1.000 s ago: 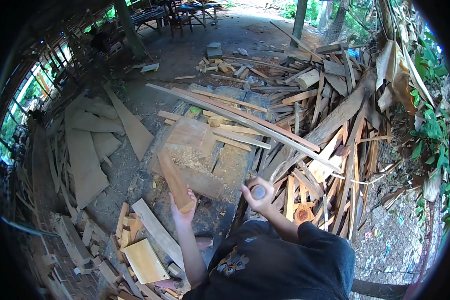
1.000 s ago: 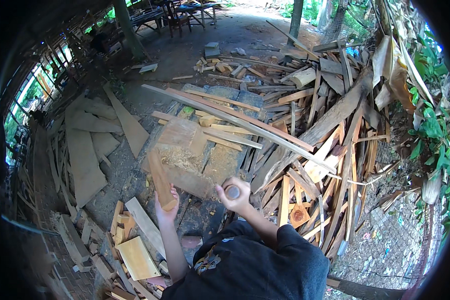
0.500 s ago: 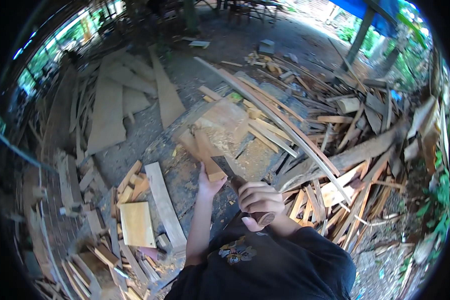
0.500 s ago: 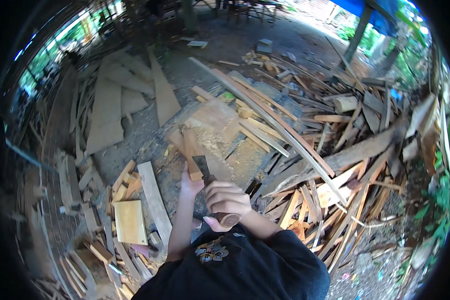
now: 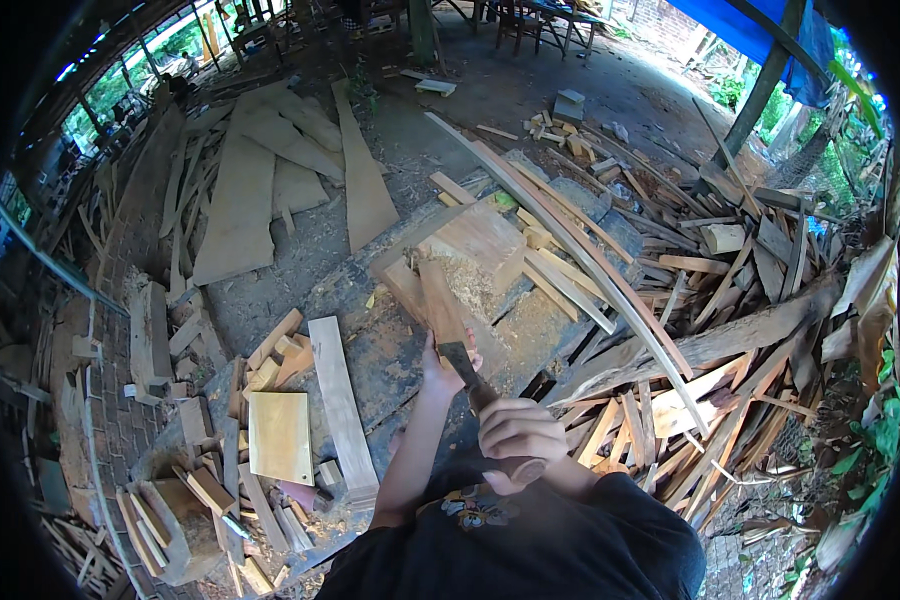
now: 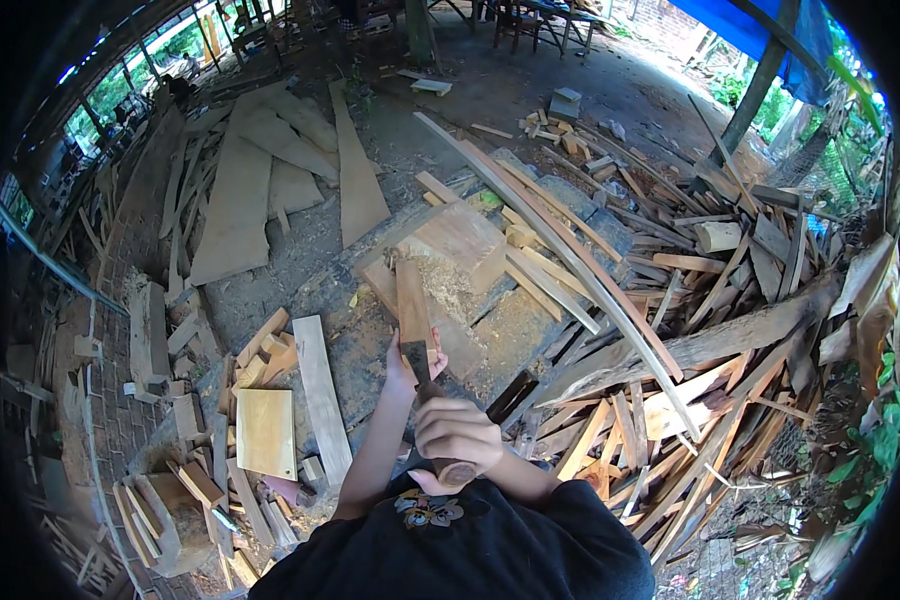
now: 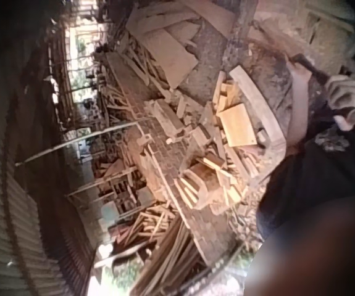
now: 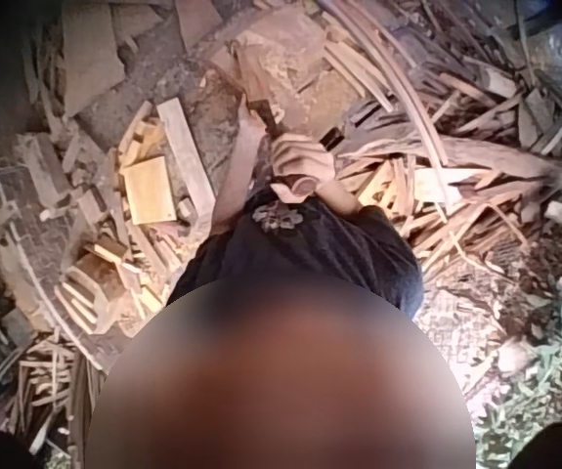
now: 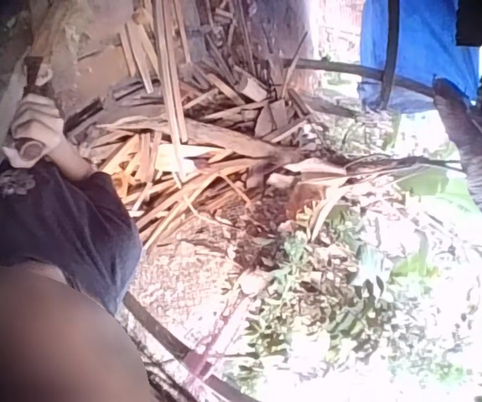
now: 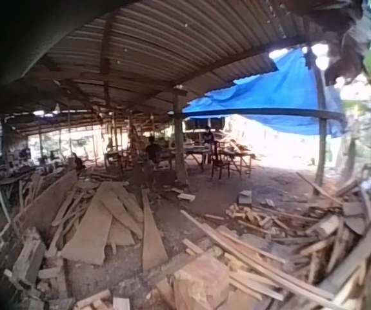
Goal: The person carves and shapes a piece of wood using a chisel and a mallet.
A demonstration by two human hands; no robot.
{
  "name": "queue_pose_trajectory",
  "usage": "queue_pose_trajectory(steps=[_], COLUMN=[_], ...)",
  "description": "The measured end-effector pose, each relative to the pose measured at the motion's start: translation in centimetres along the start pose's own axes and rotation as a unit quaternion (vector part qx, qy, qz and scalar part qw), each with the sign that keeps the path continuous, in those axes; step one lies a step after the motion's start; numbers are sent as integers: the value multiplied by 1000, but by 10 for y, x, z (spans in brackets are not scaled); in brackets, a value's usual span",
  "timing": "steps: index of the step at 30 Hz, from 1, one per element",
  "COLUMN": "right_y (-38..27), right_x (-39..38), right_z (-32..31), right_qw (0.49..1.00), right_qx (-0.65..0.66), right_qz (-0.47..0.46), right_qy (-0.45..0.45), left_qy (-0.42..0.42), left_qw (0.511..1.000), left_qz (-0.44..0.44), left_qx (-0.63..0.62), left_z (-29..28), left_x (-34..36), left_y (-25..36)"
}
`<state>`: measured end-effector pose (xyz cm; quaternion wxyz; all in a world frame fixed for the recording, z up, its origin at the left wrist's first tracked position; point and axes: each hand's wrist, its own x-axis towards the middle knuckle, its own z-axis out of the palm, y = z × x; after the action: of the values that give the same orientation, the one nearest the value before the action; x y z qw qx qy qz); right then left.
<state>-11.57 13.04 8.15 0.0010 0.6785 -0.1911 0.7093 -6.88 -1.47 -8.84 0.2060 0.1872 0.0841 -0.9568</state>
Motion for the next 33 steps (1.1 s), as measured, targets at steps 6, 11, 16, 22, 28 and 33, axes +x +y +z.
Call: queue_pose_trajectory(steps=[6, 11, 16, 22, 28, 33], right_y=[9, 3, 6, 6, -32, -24], right_x=[-1, 3, -8, -5, 20, 19], right_z=[1, -8, 2, 3, 0, 3], right_qw=[992, 991, 994, 983, 987, 983], right_qx=[-15, 5, -12, -108, -63, -93], right_qz=[126, 123, 72, 122, 126, 143], right_qy=[24, 47, 82, 87, 74, 61], left_qy=[-3, -43, -78, -45, -13, 56], left_qw=[999, 999, 997, 998, 999, 996], left_qz=[20, 9, 9, 22, 7, 34], left_qx=[30, 25, 18, 49, 36, 64], left_z=[0, 20, 14, 19, 12, 8], left_x=[2, -10, -1, 2, 2, 7], left_y=[-2, -12, -15, -15, -17, -25])
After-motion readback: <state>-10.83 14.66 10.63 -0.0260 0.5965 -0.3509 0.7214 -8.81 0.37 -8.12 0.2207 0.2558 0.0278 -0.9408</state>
